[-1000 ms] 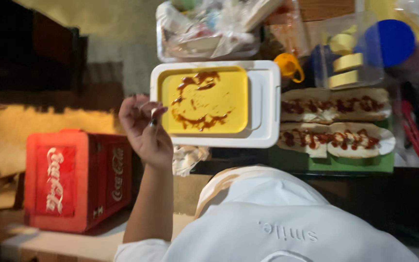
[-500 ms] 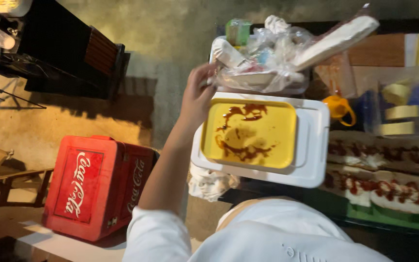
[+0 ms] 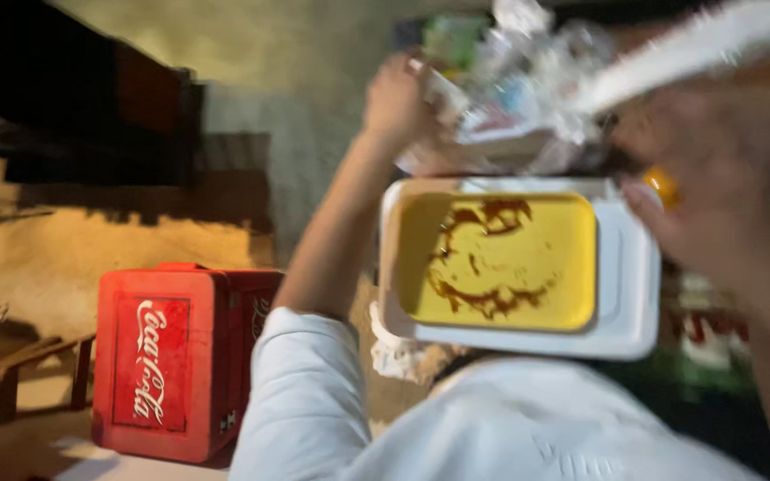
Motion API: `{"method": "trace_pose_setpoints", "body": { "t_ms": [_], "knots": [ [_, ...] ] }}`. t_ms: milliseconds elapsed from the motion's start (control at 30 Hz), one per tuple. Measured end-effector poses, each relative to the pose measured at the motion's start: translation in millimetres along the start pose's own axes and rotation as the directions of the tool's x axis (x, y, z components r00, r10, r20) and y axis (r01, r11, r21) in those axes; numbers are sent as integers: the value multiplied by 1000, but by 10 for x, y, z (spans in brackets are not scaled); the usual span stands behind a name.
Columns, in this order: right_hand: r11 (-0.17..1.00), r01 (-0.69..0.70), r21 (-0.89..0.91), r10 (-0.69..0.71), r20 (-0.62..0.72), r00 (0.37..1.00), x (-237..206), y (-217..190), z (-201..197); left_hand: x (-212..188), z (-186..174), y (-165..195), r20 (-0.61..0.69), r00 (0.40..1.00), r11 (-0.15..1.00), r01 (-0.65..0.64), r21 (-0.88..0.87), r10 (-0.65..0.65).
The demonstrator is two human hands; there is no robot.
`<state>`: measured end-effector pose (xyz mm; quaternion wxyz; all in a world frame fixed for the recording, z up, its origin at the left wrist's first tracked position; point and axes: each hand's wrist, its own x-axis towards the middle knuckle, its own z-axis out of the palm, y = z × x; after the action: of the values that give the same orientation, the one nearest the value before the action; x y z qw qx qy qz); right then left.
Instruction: The person toasts hot dog buns on a griddle, then places cooked sausages into the buns. They add coleslaw and drizzle ketchup over each hot dog using tongs and a squeeze bottle.
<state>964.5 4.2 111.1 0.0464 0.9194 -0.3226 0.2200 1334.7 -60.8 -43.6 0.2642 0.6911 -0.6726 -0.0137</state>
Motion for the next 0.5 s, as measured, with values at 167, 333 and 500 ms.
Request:
{"method": "trace_pose_setpoints", "body": {
  "t_ms": [167, 333, 500],
  "knots": [
    [908, -241, 343, 312, -170, 935, -752, 387, -124, -129, -105, -211, -24, 997, 990, -80, -120, 78],
    [917, -263, 300, 352, -299, 887, -1848, 895, -324, -96, -195, -142, -47, 974, 965, -225, -133, 220],
    [879, -432, 200, 474, -465, 748, -3102, 908, -496, -187, -212, 116, 108, 979, 977, -159, -145, 175]
  ]
}}
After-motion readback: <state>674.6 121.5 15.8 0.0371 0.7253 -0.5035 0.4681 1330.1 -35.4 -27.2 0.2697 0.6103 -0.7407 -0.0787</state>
